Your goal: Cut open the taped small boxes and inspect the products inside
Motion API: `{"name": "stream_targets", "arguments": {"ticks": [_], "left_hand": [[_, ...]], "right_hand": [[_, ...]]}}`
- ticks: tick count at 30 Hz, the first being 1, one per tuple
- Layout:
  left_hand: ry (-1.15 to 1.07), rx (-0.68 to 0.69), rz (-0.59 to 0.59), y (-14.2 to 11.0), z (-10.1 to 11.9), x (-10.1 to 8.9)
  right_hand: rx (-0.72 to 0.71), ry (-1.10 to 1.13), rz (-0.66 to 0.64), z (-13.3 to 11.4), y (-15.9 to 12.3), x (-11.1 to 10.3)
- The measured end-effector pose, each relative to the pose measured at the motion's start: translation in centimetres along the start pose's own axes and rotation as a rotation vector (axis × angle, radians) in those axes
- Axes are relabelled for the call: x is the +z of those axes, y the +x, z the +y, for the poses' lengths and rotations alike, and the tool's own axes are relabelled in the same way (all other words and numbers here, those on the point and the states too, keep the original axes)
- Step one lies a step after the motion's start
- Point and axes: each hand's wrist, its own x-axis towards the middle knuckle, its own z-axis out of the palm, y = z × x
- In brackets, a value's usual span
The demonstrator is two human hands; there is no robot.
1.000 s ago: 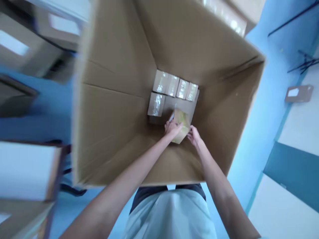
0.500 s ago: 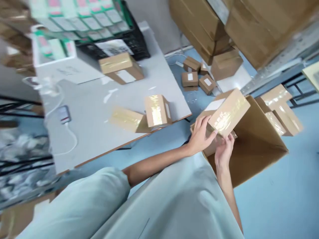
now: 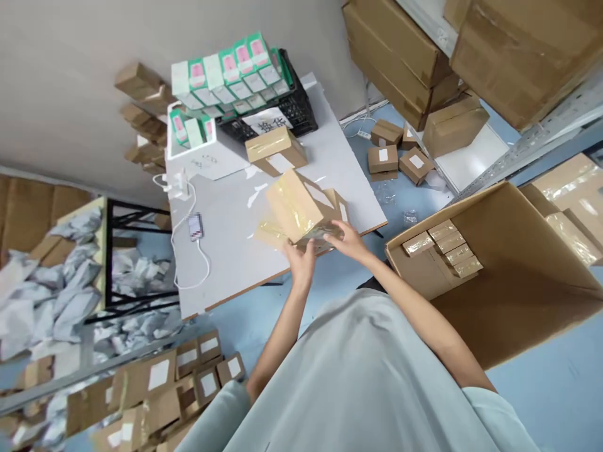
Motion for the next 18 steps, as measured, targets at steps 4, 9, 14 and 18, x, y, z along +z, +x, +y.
{"name": "stream_targets", "arguments": {"ticks": [4, 9, 14, 18], "left_hand": [[0.075, 0.238, -0.063, -1.7, 1.4, 1.2], [0.018, 0.472, -0.596, -6.7, 4.3, 11.5], [0.095, 0.224, -1.213, -15.3, 0.9, 27.1], [0.368, 0.063, -1.447, -19.3, -7.2, 39.5]], "right_hand": [[-0.001, 0.134, 0.073, 3.4, -4.3, -2.7], [0.125, 0.358, 0.405, 9.1, -8.0, -8.8], [0.345, 0.493, 0.789, 19.0, -12.1, -15.3], [0.606, 0.53, 1.022, 29.4, -13.5, -18.5]]}}
